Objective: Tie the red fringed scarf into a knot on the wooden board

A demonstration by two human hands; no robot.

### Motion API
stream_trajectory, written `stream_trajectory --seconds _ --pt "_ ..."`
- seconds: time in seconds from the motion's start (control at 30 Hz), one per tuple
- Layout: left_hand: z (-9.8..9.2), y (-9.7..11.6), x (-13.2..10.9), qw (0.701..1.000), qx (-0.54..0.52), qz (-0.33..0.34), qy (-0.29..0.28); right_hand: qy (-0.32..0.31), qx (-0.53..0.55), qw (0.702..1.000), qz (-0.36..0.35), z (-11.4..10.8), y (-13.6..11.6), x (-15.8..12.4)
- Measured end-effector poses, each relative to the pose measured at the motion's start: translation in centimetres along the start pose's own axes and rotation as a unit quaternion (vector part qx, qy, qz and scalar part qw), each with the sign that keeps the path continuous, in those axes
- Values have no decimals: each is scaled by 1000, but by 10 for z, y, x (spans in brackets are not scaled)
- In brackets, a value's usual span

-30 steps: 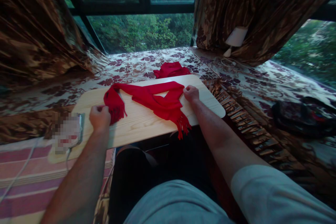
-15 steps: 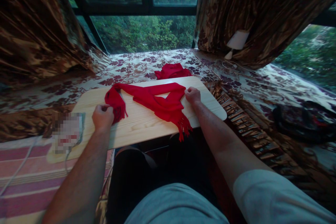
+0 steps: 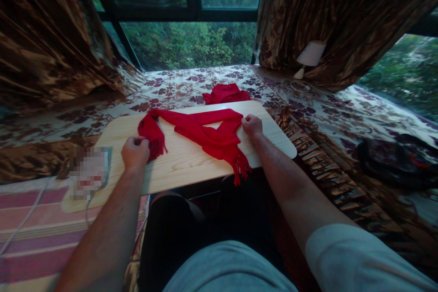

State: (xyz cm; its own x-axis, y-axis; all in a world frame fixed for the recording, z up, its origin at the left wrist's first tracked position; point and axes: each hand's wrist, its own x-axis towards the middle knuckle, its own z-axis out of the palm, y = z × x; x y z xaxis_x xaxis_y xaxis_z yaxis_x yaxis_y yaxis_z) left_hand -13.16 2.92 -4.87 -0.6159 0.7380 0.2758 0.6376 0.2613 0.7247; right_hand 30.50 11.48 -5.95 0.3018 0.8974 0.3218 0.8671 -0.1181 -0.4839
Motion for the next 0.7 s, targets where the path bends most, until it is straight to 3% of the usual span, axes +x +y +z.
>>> stream_trajectory --seconds 0.7 --pt "4 -6 2 1000 -2 7 1 3 17 1000 2 -5 -3 -3"
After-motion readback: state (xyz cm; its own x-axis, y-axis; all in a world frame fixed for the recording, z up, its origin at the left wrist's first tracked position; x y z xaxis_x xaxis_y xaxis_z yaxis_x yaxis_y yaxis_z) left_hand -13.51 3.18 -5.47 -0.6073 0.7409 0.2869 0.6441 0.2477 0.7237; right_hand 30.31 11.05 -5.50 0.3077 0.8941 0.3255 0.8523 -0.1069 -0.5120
